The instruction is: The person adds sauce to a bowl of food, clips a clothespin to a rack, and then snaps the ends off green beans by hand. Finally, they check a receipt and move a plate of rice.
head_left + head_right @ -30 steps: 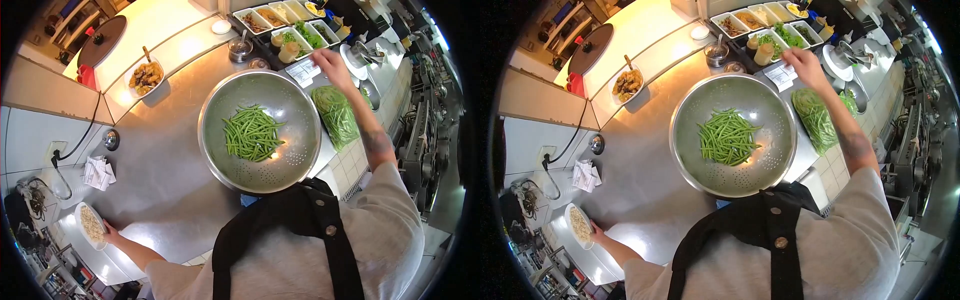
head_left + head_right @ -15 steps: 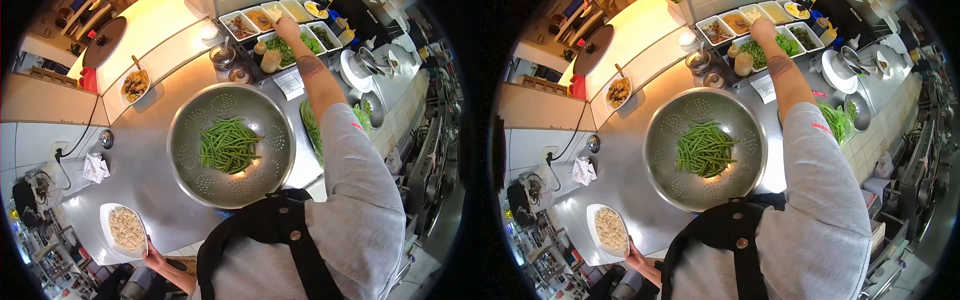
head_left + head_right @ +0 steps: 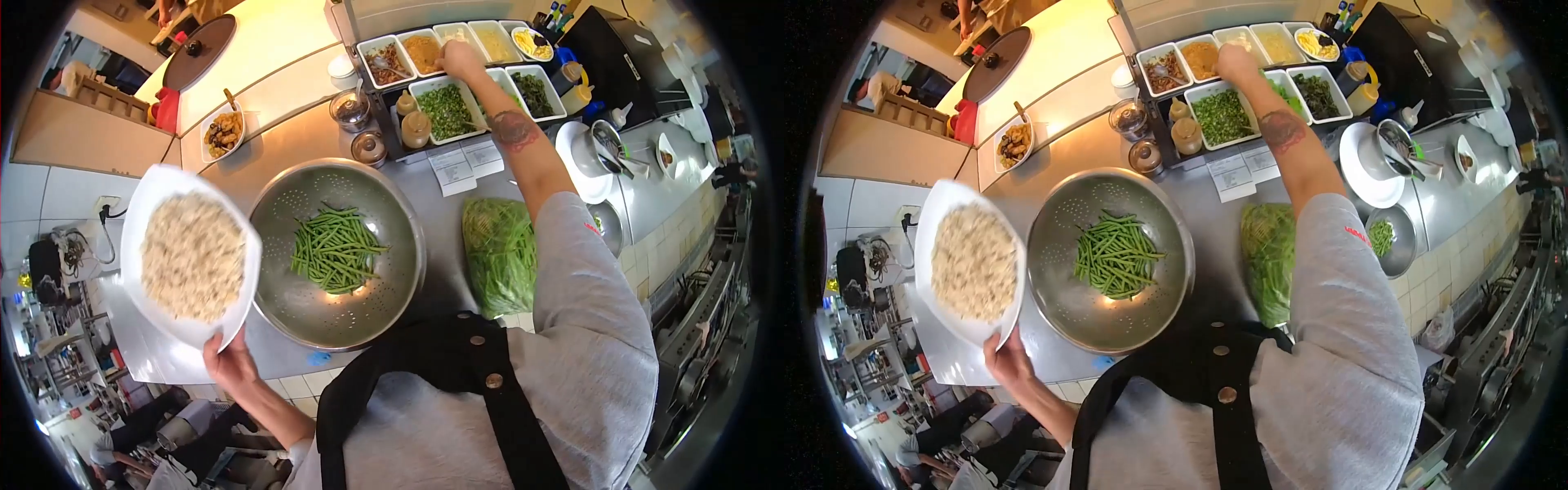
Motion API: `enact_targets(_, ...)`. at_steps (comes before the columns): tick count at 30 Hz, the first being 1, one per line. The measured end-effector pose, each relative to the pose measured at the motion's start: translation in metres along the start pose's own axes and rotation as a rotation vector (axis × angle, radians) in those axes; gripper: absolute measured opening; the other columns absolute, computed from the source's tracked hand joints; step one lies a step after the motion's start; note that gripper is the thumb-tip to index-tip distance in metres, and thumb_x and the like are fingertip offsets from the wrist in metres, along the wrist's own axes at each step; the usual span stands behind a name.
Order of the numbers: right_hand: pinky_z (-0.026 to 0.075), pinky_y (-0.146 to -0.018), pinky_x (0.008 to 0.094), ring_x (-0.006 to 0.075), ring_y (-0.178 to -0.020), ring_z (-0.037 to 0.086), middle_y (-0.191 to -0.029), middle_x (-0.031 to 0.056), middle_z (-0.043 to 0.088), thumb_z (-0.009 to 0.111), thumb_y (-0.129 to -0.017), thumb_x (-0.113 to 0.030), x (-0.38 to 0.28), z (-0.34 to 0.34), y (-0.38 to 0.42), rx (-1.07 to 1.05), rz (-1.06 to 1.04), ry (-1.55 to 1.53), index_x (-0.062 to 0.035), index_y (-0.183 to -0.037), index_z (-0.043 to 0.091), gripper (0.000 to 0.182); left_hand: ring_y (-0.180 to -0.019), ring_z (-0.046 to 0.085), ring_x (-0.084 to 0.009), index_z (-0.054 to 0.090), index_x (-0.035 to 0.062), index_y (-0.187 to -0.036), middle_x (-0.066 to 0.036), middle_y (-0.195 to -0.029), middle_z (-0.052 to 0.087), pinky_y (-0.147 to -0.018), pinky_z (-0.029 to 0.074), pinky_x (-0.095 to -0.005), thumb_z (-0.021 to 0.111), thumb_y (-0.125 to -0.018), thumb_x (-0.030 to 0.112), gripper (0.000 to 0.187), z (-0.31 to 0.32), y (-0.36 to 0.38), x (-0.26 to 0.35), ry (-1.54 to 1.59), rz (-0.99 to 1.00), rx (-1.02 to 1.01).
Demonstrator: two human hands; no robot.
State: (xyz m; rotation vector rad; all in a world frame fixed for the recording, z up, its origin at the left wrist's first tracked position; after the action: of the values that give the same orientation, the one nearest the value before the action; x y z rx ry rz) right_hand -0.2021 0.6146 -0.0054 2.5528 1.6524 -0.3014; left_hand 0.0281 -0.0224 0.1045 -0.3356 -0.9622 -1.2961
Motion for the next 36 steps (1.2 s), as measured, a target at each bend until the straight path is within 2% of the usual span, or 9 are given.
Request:
enact_targets(8, 0.052, -0.077, 0.0399, 0.0328, -0.092, 0.065, -0.097, 0.0209, 0.066, 0.074, -0.072, -0.034, 0.02, 0.017, -0.031, -0.129, 0.04, -0.294, -0.0003, -0.085, 0.069, 0.036, -0.099, 0.061, -0.0374, 0.035, -0.0082, -0.129, -0.024, -0.119, 0.053, -0.077, 0.058, -0.0493, 0.053, -0.075, 0.001, 0.059, 0.113, 0.036, -0.105, -0.211, -0.223, -0.222)
enact_targets(12, 0.052, -0.072, 0.0368, 0.0282, -0.083, 0.067, -0.088, 0.02, 0.068, 0.074, -0.072, -0.033, 0.041, 0.017, -0.043, -0.183, 0.072, -0.411, 0.0006, -0.084, 0.07, 0.036, -0.099, 0.061, -0.0385, 0.033, -0.0076, -0.13, -0.025, -0.118, 0.053, -0.075, 0.059, -0.0476, 0.05, -0.075, -0.001, 0.058, 0.156, 0.049, -0.134, -0.283, -0.239, -0.346)
enact_targets(14, 0.049, -0.063, 0.0335, 0.0189, -0.067, 0.062, -0.074, 0.011, 0.067, 0.071, -0.076, -0.031, 0.049, 0.0, -0.036, -0.229, 0.027, -0.55, 0.0, -0.084, 0.071, 0.031, -0.099, 0.061, -0.0388, 0.03, -0.0072, -0.131, -0.025, -0.118, 0.052, -0.072, 0.06, -0.0453, 0.046, -0.076, -0.002, 0.058, 0.167, 0.051, -0.147, -0.266, -0.318, -0.382)
enact_targets(20, 0.045, -0.066, 0.026, 0.0069, -0.069, 0.056, -0.072, 0.0033, 0.066, 0.067, -0.083, -0.023, 0.026, -0.105, 0.033, -0.122, -0.257, -0.728, 0.0007, -0.081, 0.069, 0.024, -0.093, 0.063, -0.0382, 0.027, -0.0078, -0.132, -0.027, -0.117, 0.053, -0.069, 0.061, -0.0431, 0.044, -0.076, -0.003, 0.059, 0.192, 0.054, -0.171, -0.246, -0.312, -0.44)
enact_targets(26, 0.043, -0.065, 0.0257, 0.0052, -0.068, 0.053, -0.073, 0.0, 0.063, 0.065, -0.085, -0.015, -0.03, -0.175, 0.152, -0.359, -0.504, -0.902, -0.0009, -0.09, 0.068, 0.016, -0.09, 0.064, -0.0383, 0.027, -0.0077, -0.131, -0.027, -0.115, 0.054, -0.07, 0.061, -0.0427, 0.044, -0.076, -0.003, 0.058, 0.202, 0.055, -0.181, -0.243, -0.345, -0.503)
enact_targets(29, 0.042, -0.064, 0.0259, 0.0093, -0.065, 0.054, -0.069, 0.0003, 0.061, 0.068, -0.082, -0.012, -0.054, -0.186, 0.184, 0.115, -0.512, -0.756, -0.0046, -0.086, 0.069, 0.008, -0.091, 0.064, -0.0383, 0.027, -0.0075, -0.131, -0.027, -0.115, 0.054, -0.07, 0.061, -0.0427, 0.044, -0.076, -0.003, 0.058, 0.202, 0.06, -0.182, -0.226, -0.39, -0.526)
enact_targets(30, 0.042, -0.064, 0.0259, 0.0093, -0.065, 0.054, -0.069, 0.0003, 0.061, 0.068, -0.082, -0.012, -0.056, -0.186, 0.186, 0.115, -0.504, -0.752, -0.0046, -0.086, 0.069, 0.008, -0.091, 0.064, -0.0383, 0.027, -0.0075, -0.131, -0.027, -0.115, 0.054, -0.07, 0.061, -0.0427, 0.044, -0.076, -0.003, 0.058, 0.202, 0.062, -0.182, -0.225, -0.399, -0.53)
enact_targets(33, 0.043, -0.061, 0.0264, 0.0155, -0.064, 0.055, -0.07, 0.0015, 0.061, 0.071, -0.077, -0.013, -0.056, -0.192, 0.199, 0.767, -0.932, -0.241, -0.0075, -0.084, 0.069, 0.009, -0.089, 0.065, -0.0381, 0.028, -0.0077, -0.131, -0.028, -0.116, 0.053, -0.069, 0.061, -0.042, 0.045, -0.076, -0.002, 0.058, 0.199, 0.069, -0.178, -0.21, -0.458, -0.526)
enact_targets(36, 0.044, -0.059, 0.0301, 0.0192, -0.064, 0.055, -0.072, 0.0018, 0.063, 0.071, -0.076, -0.013, -0.053, -0.194, 0.202, 0.798, -1.011, -0.15, -0.0094, -0.082, 0.069, 0.008, -0.093, 0.063, -0.0386, 0.03, -0.0074, -0.131, -0.027, -0.118, 0.053, -0.071, 0.06, -0.0442, 0.047, -0.076, -0.001, 0.058, 0.193, 0.068, -0.178, -0.202, -0.491, -0.532)
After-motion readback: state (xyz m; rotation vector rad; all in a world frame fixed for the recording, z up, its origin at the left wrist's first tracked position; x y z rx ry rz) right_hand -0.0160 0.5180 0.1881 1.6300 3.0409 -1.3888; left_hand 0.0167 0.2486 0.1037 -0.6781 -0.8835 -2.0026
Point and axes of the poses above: each hand's wrist, its own y-axis away from the middle knuckle, its own z-axis out of the palm, x = y × z, the point moved 1 cm from there along -y, towards the middle knuckle
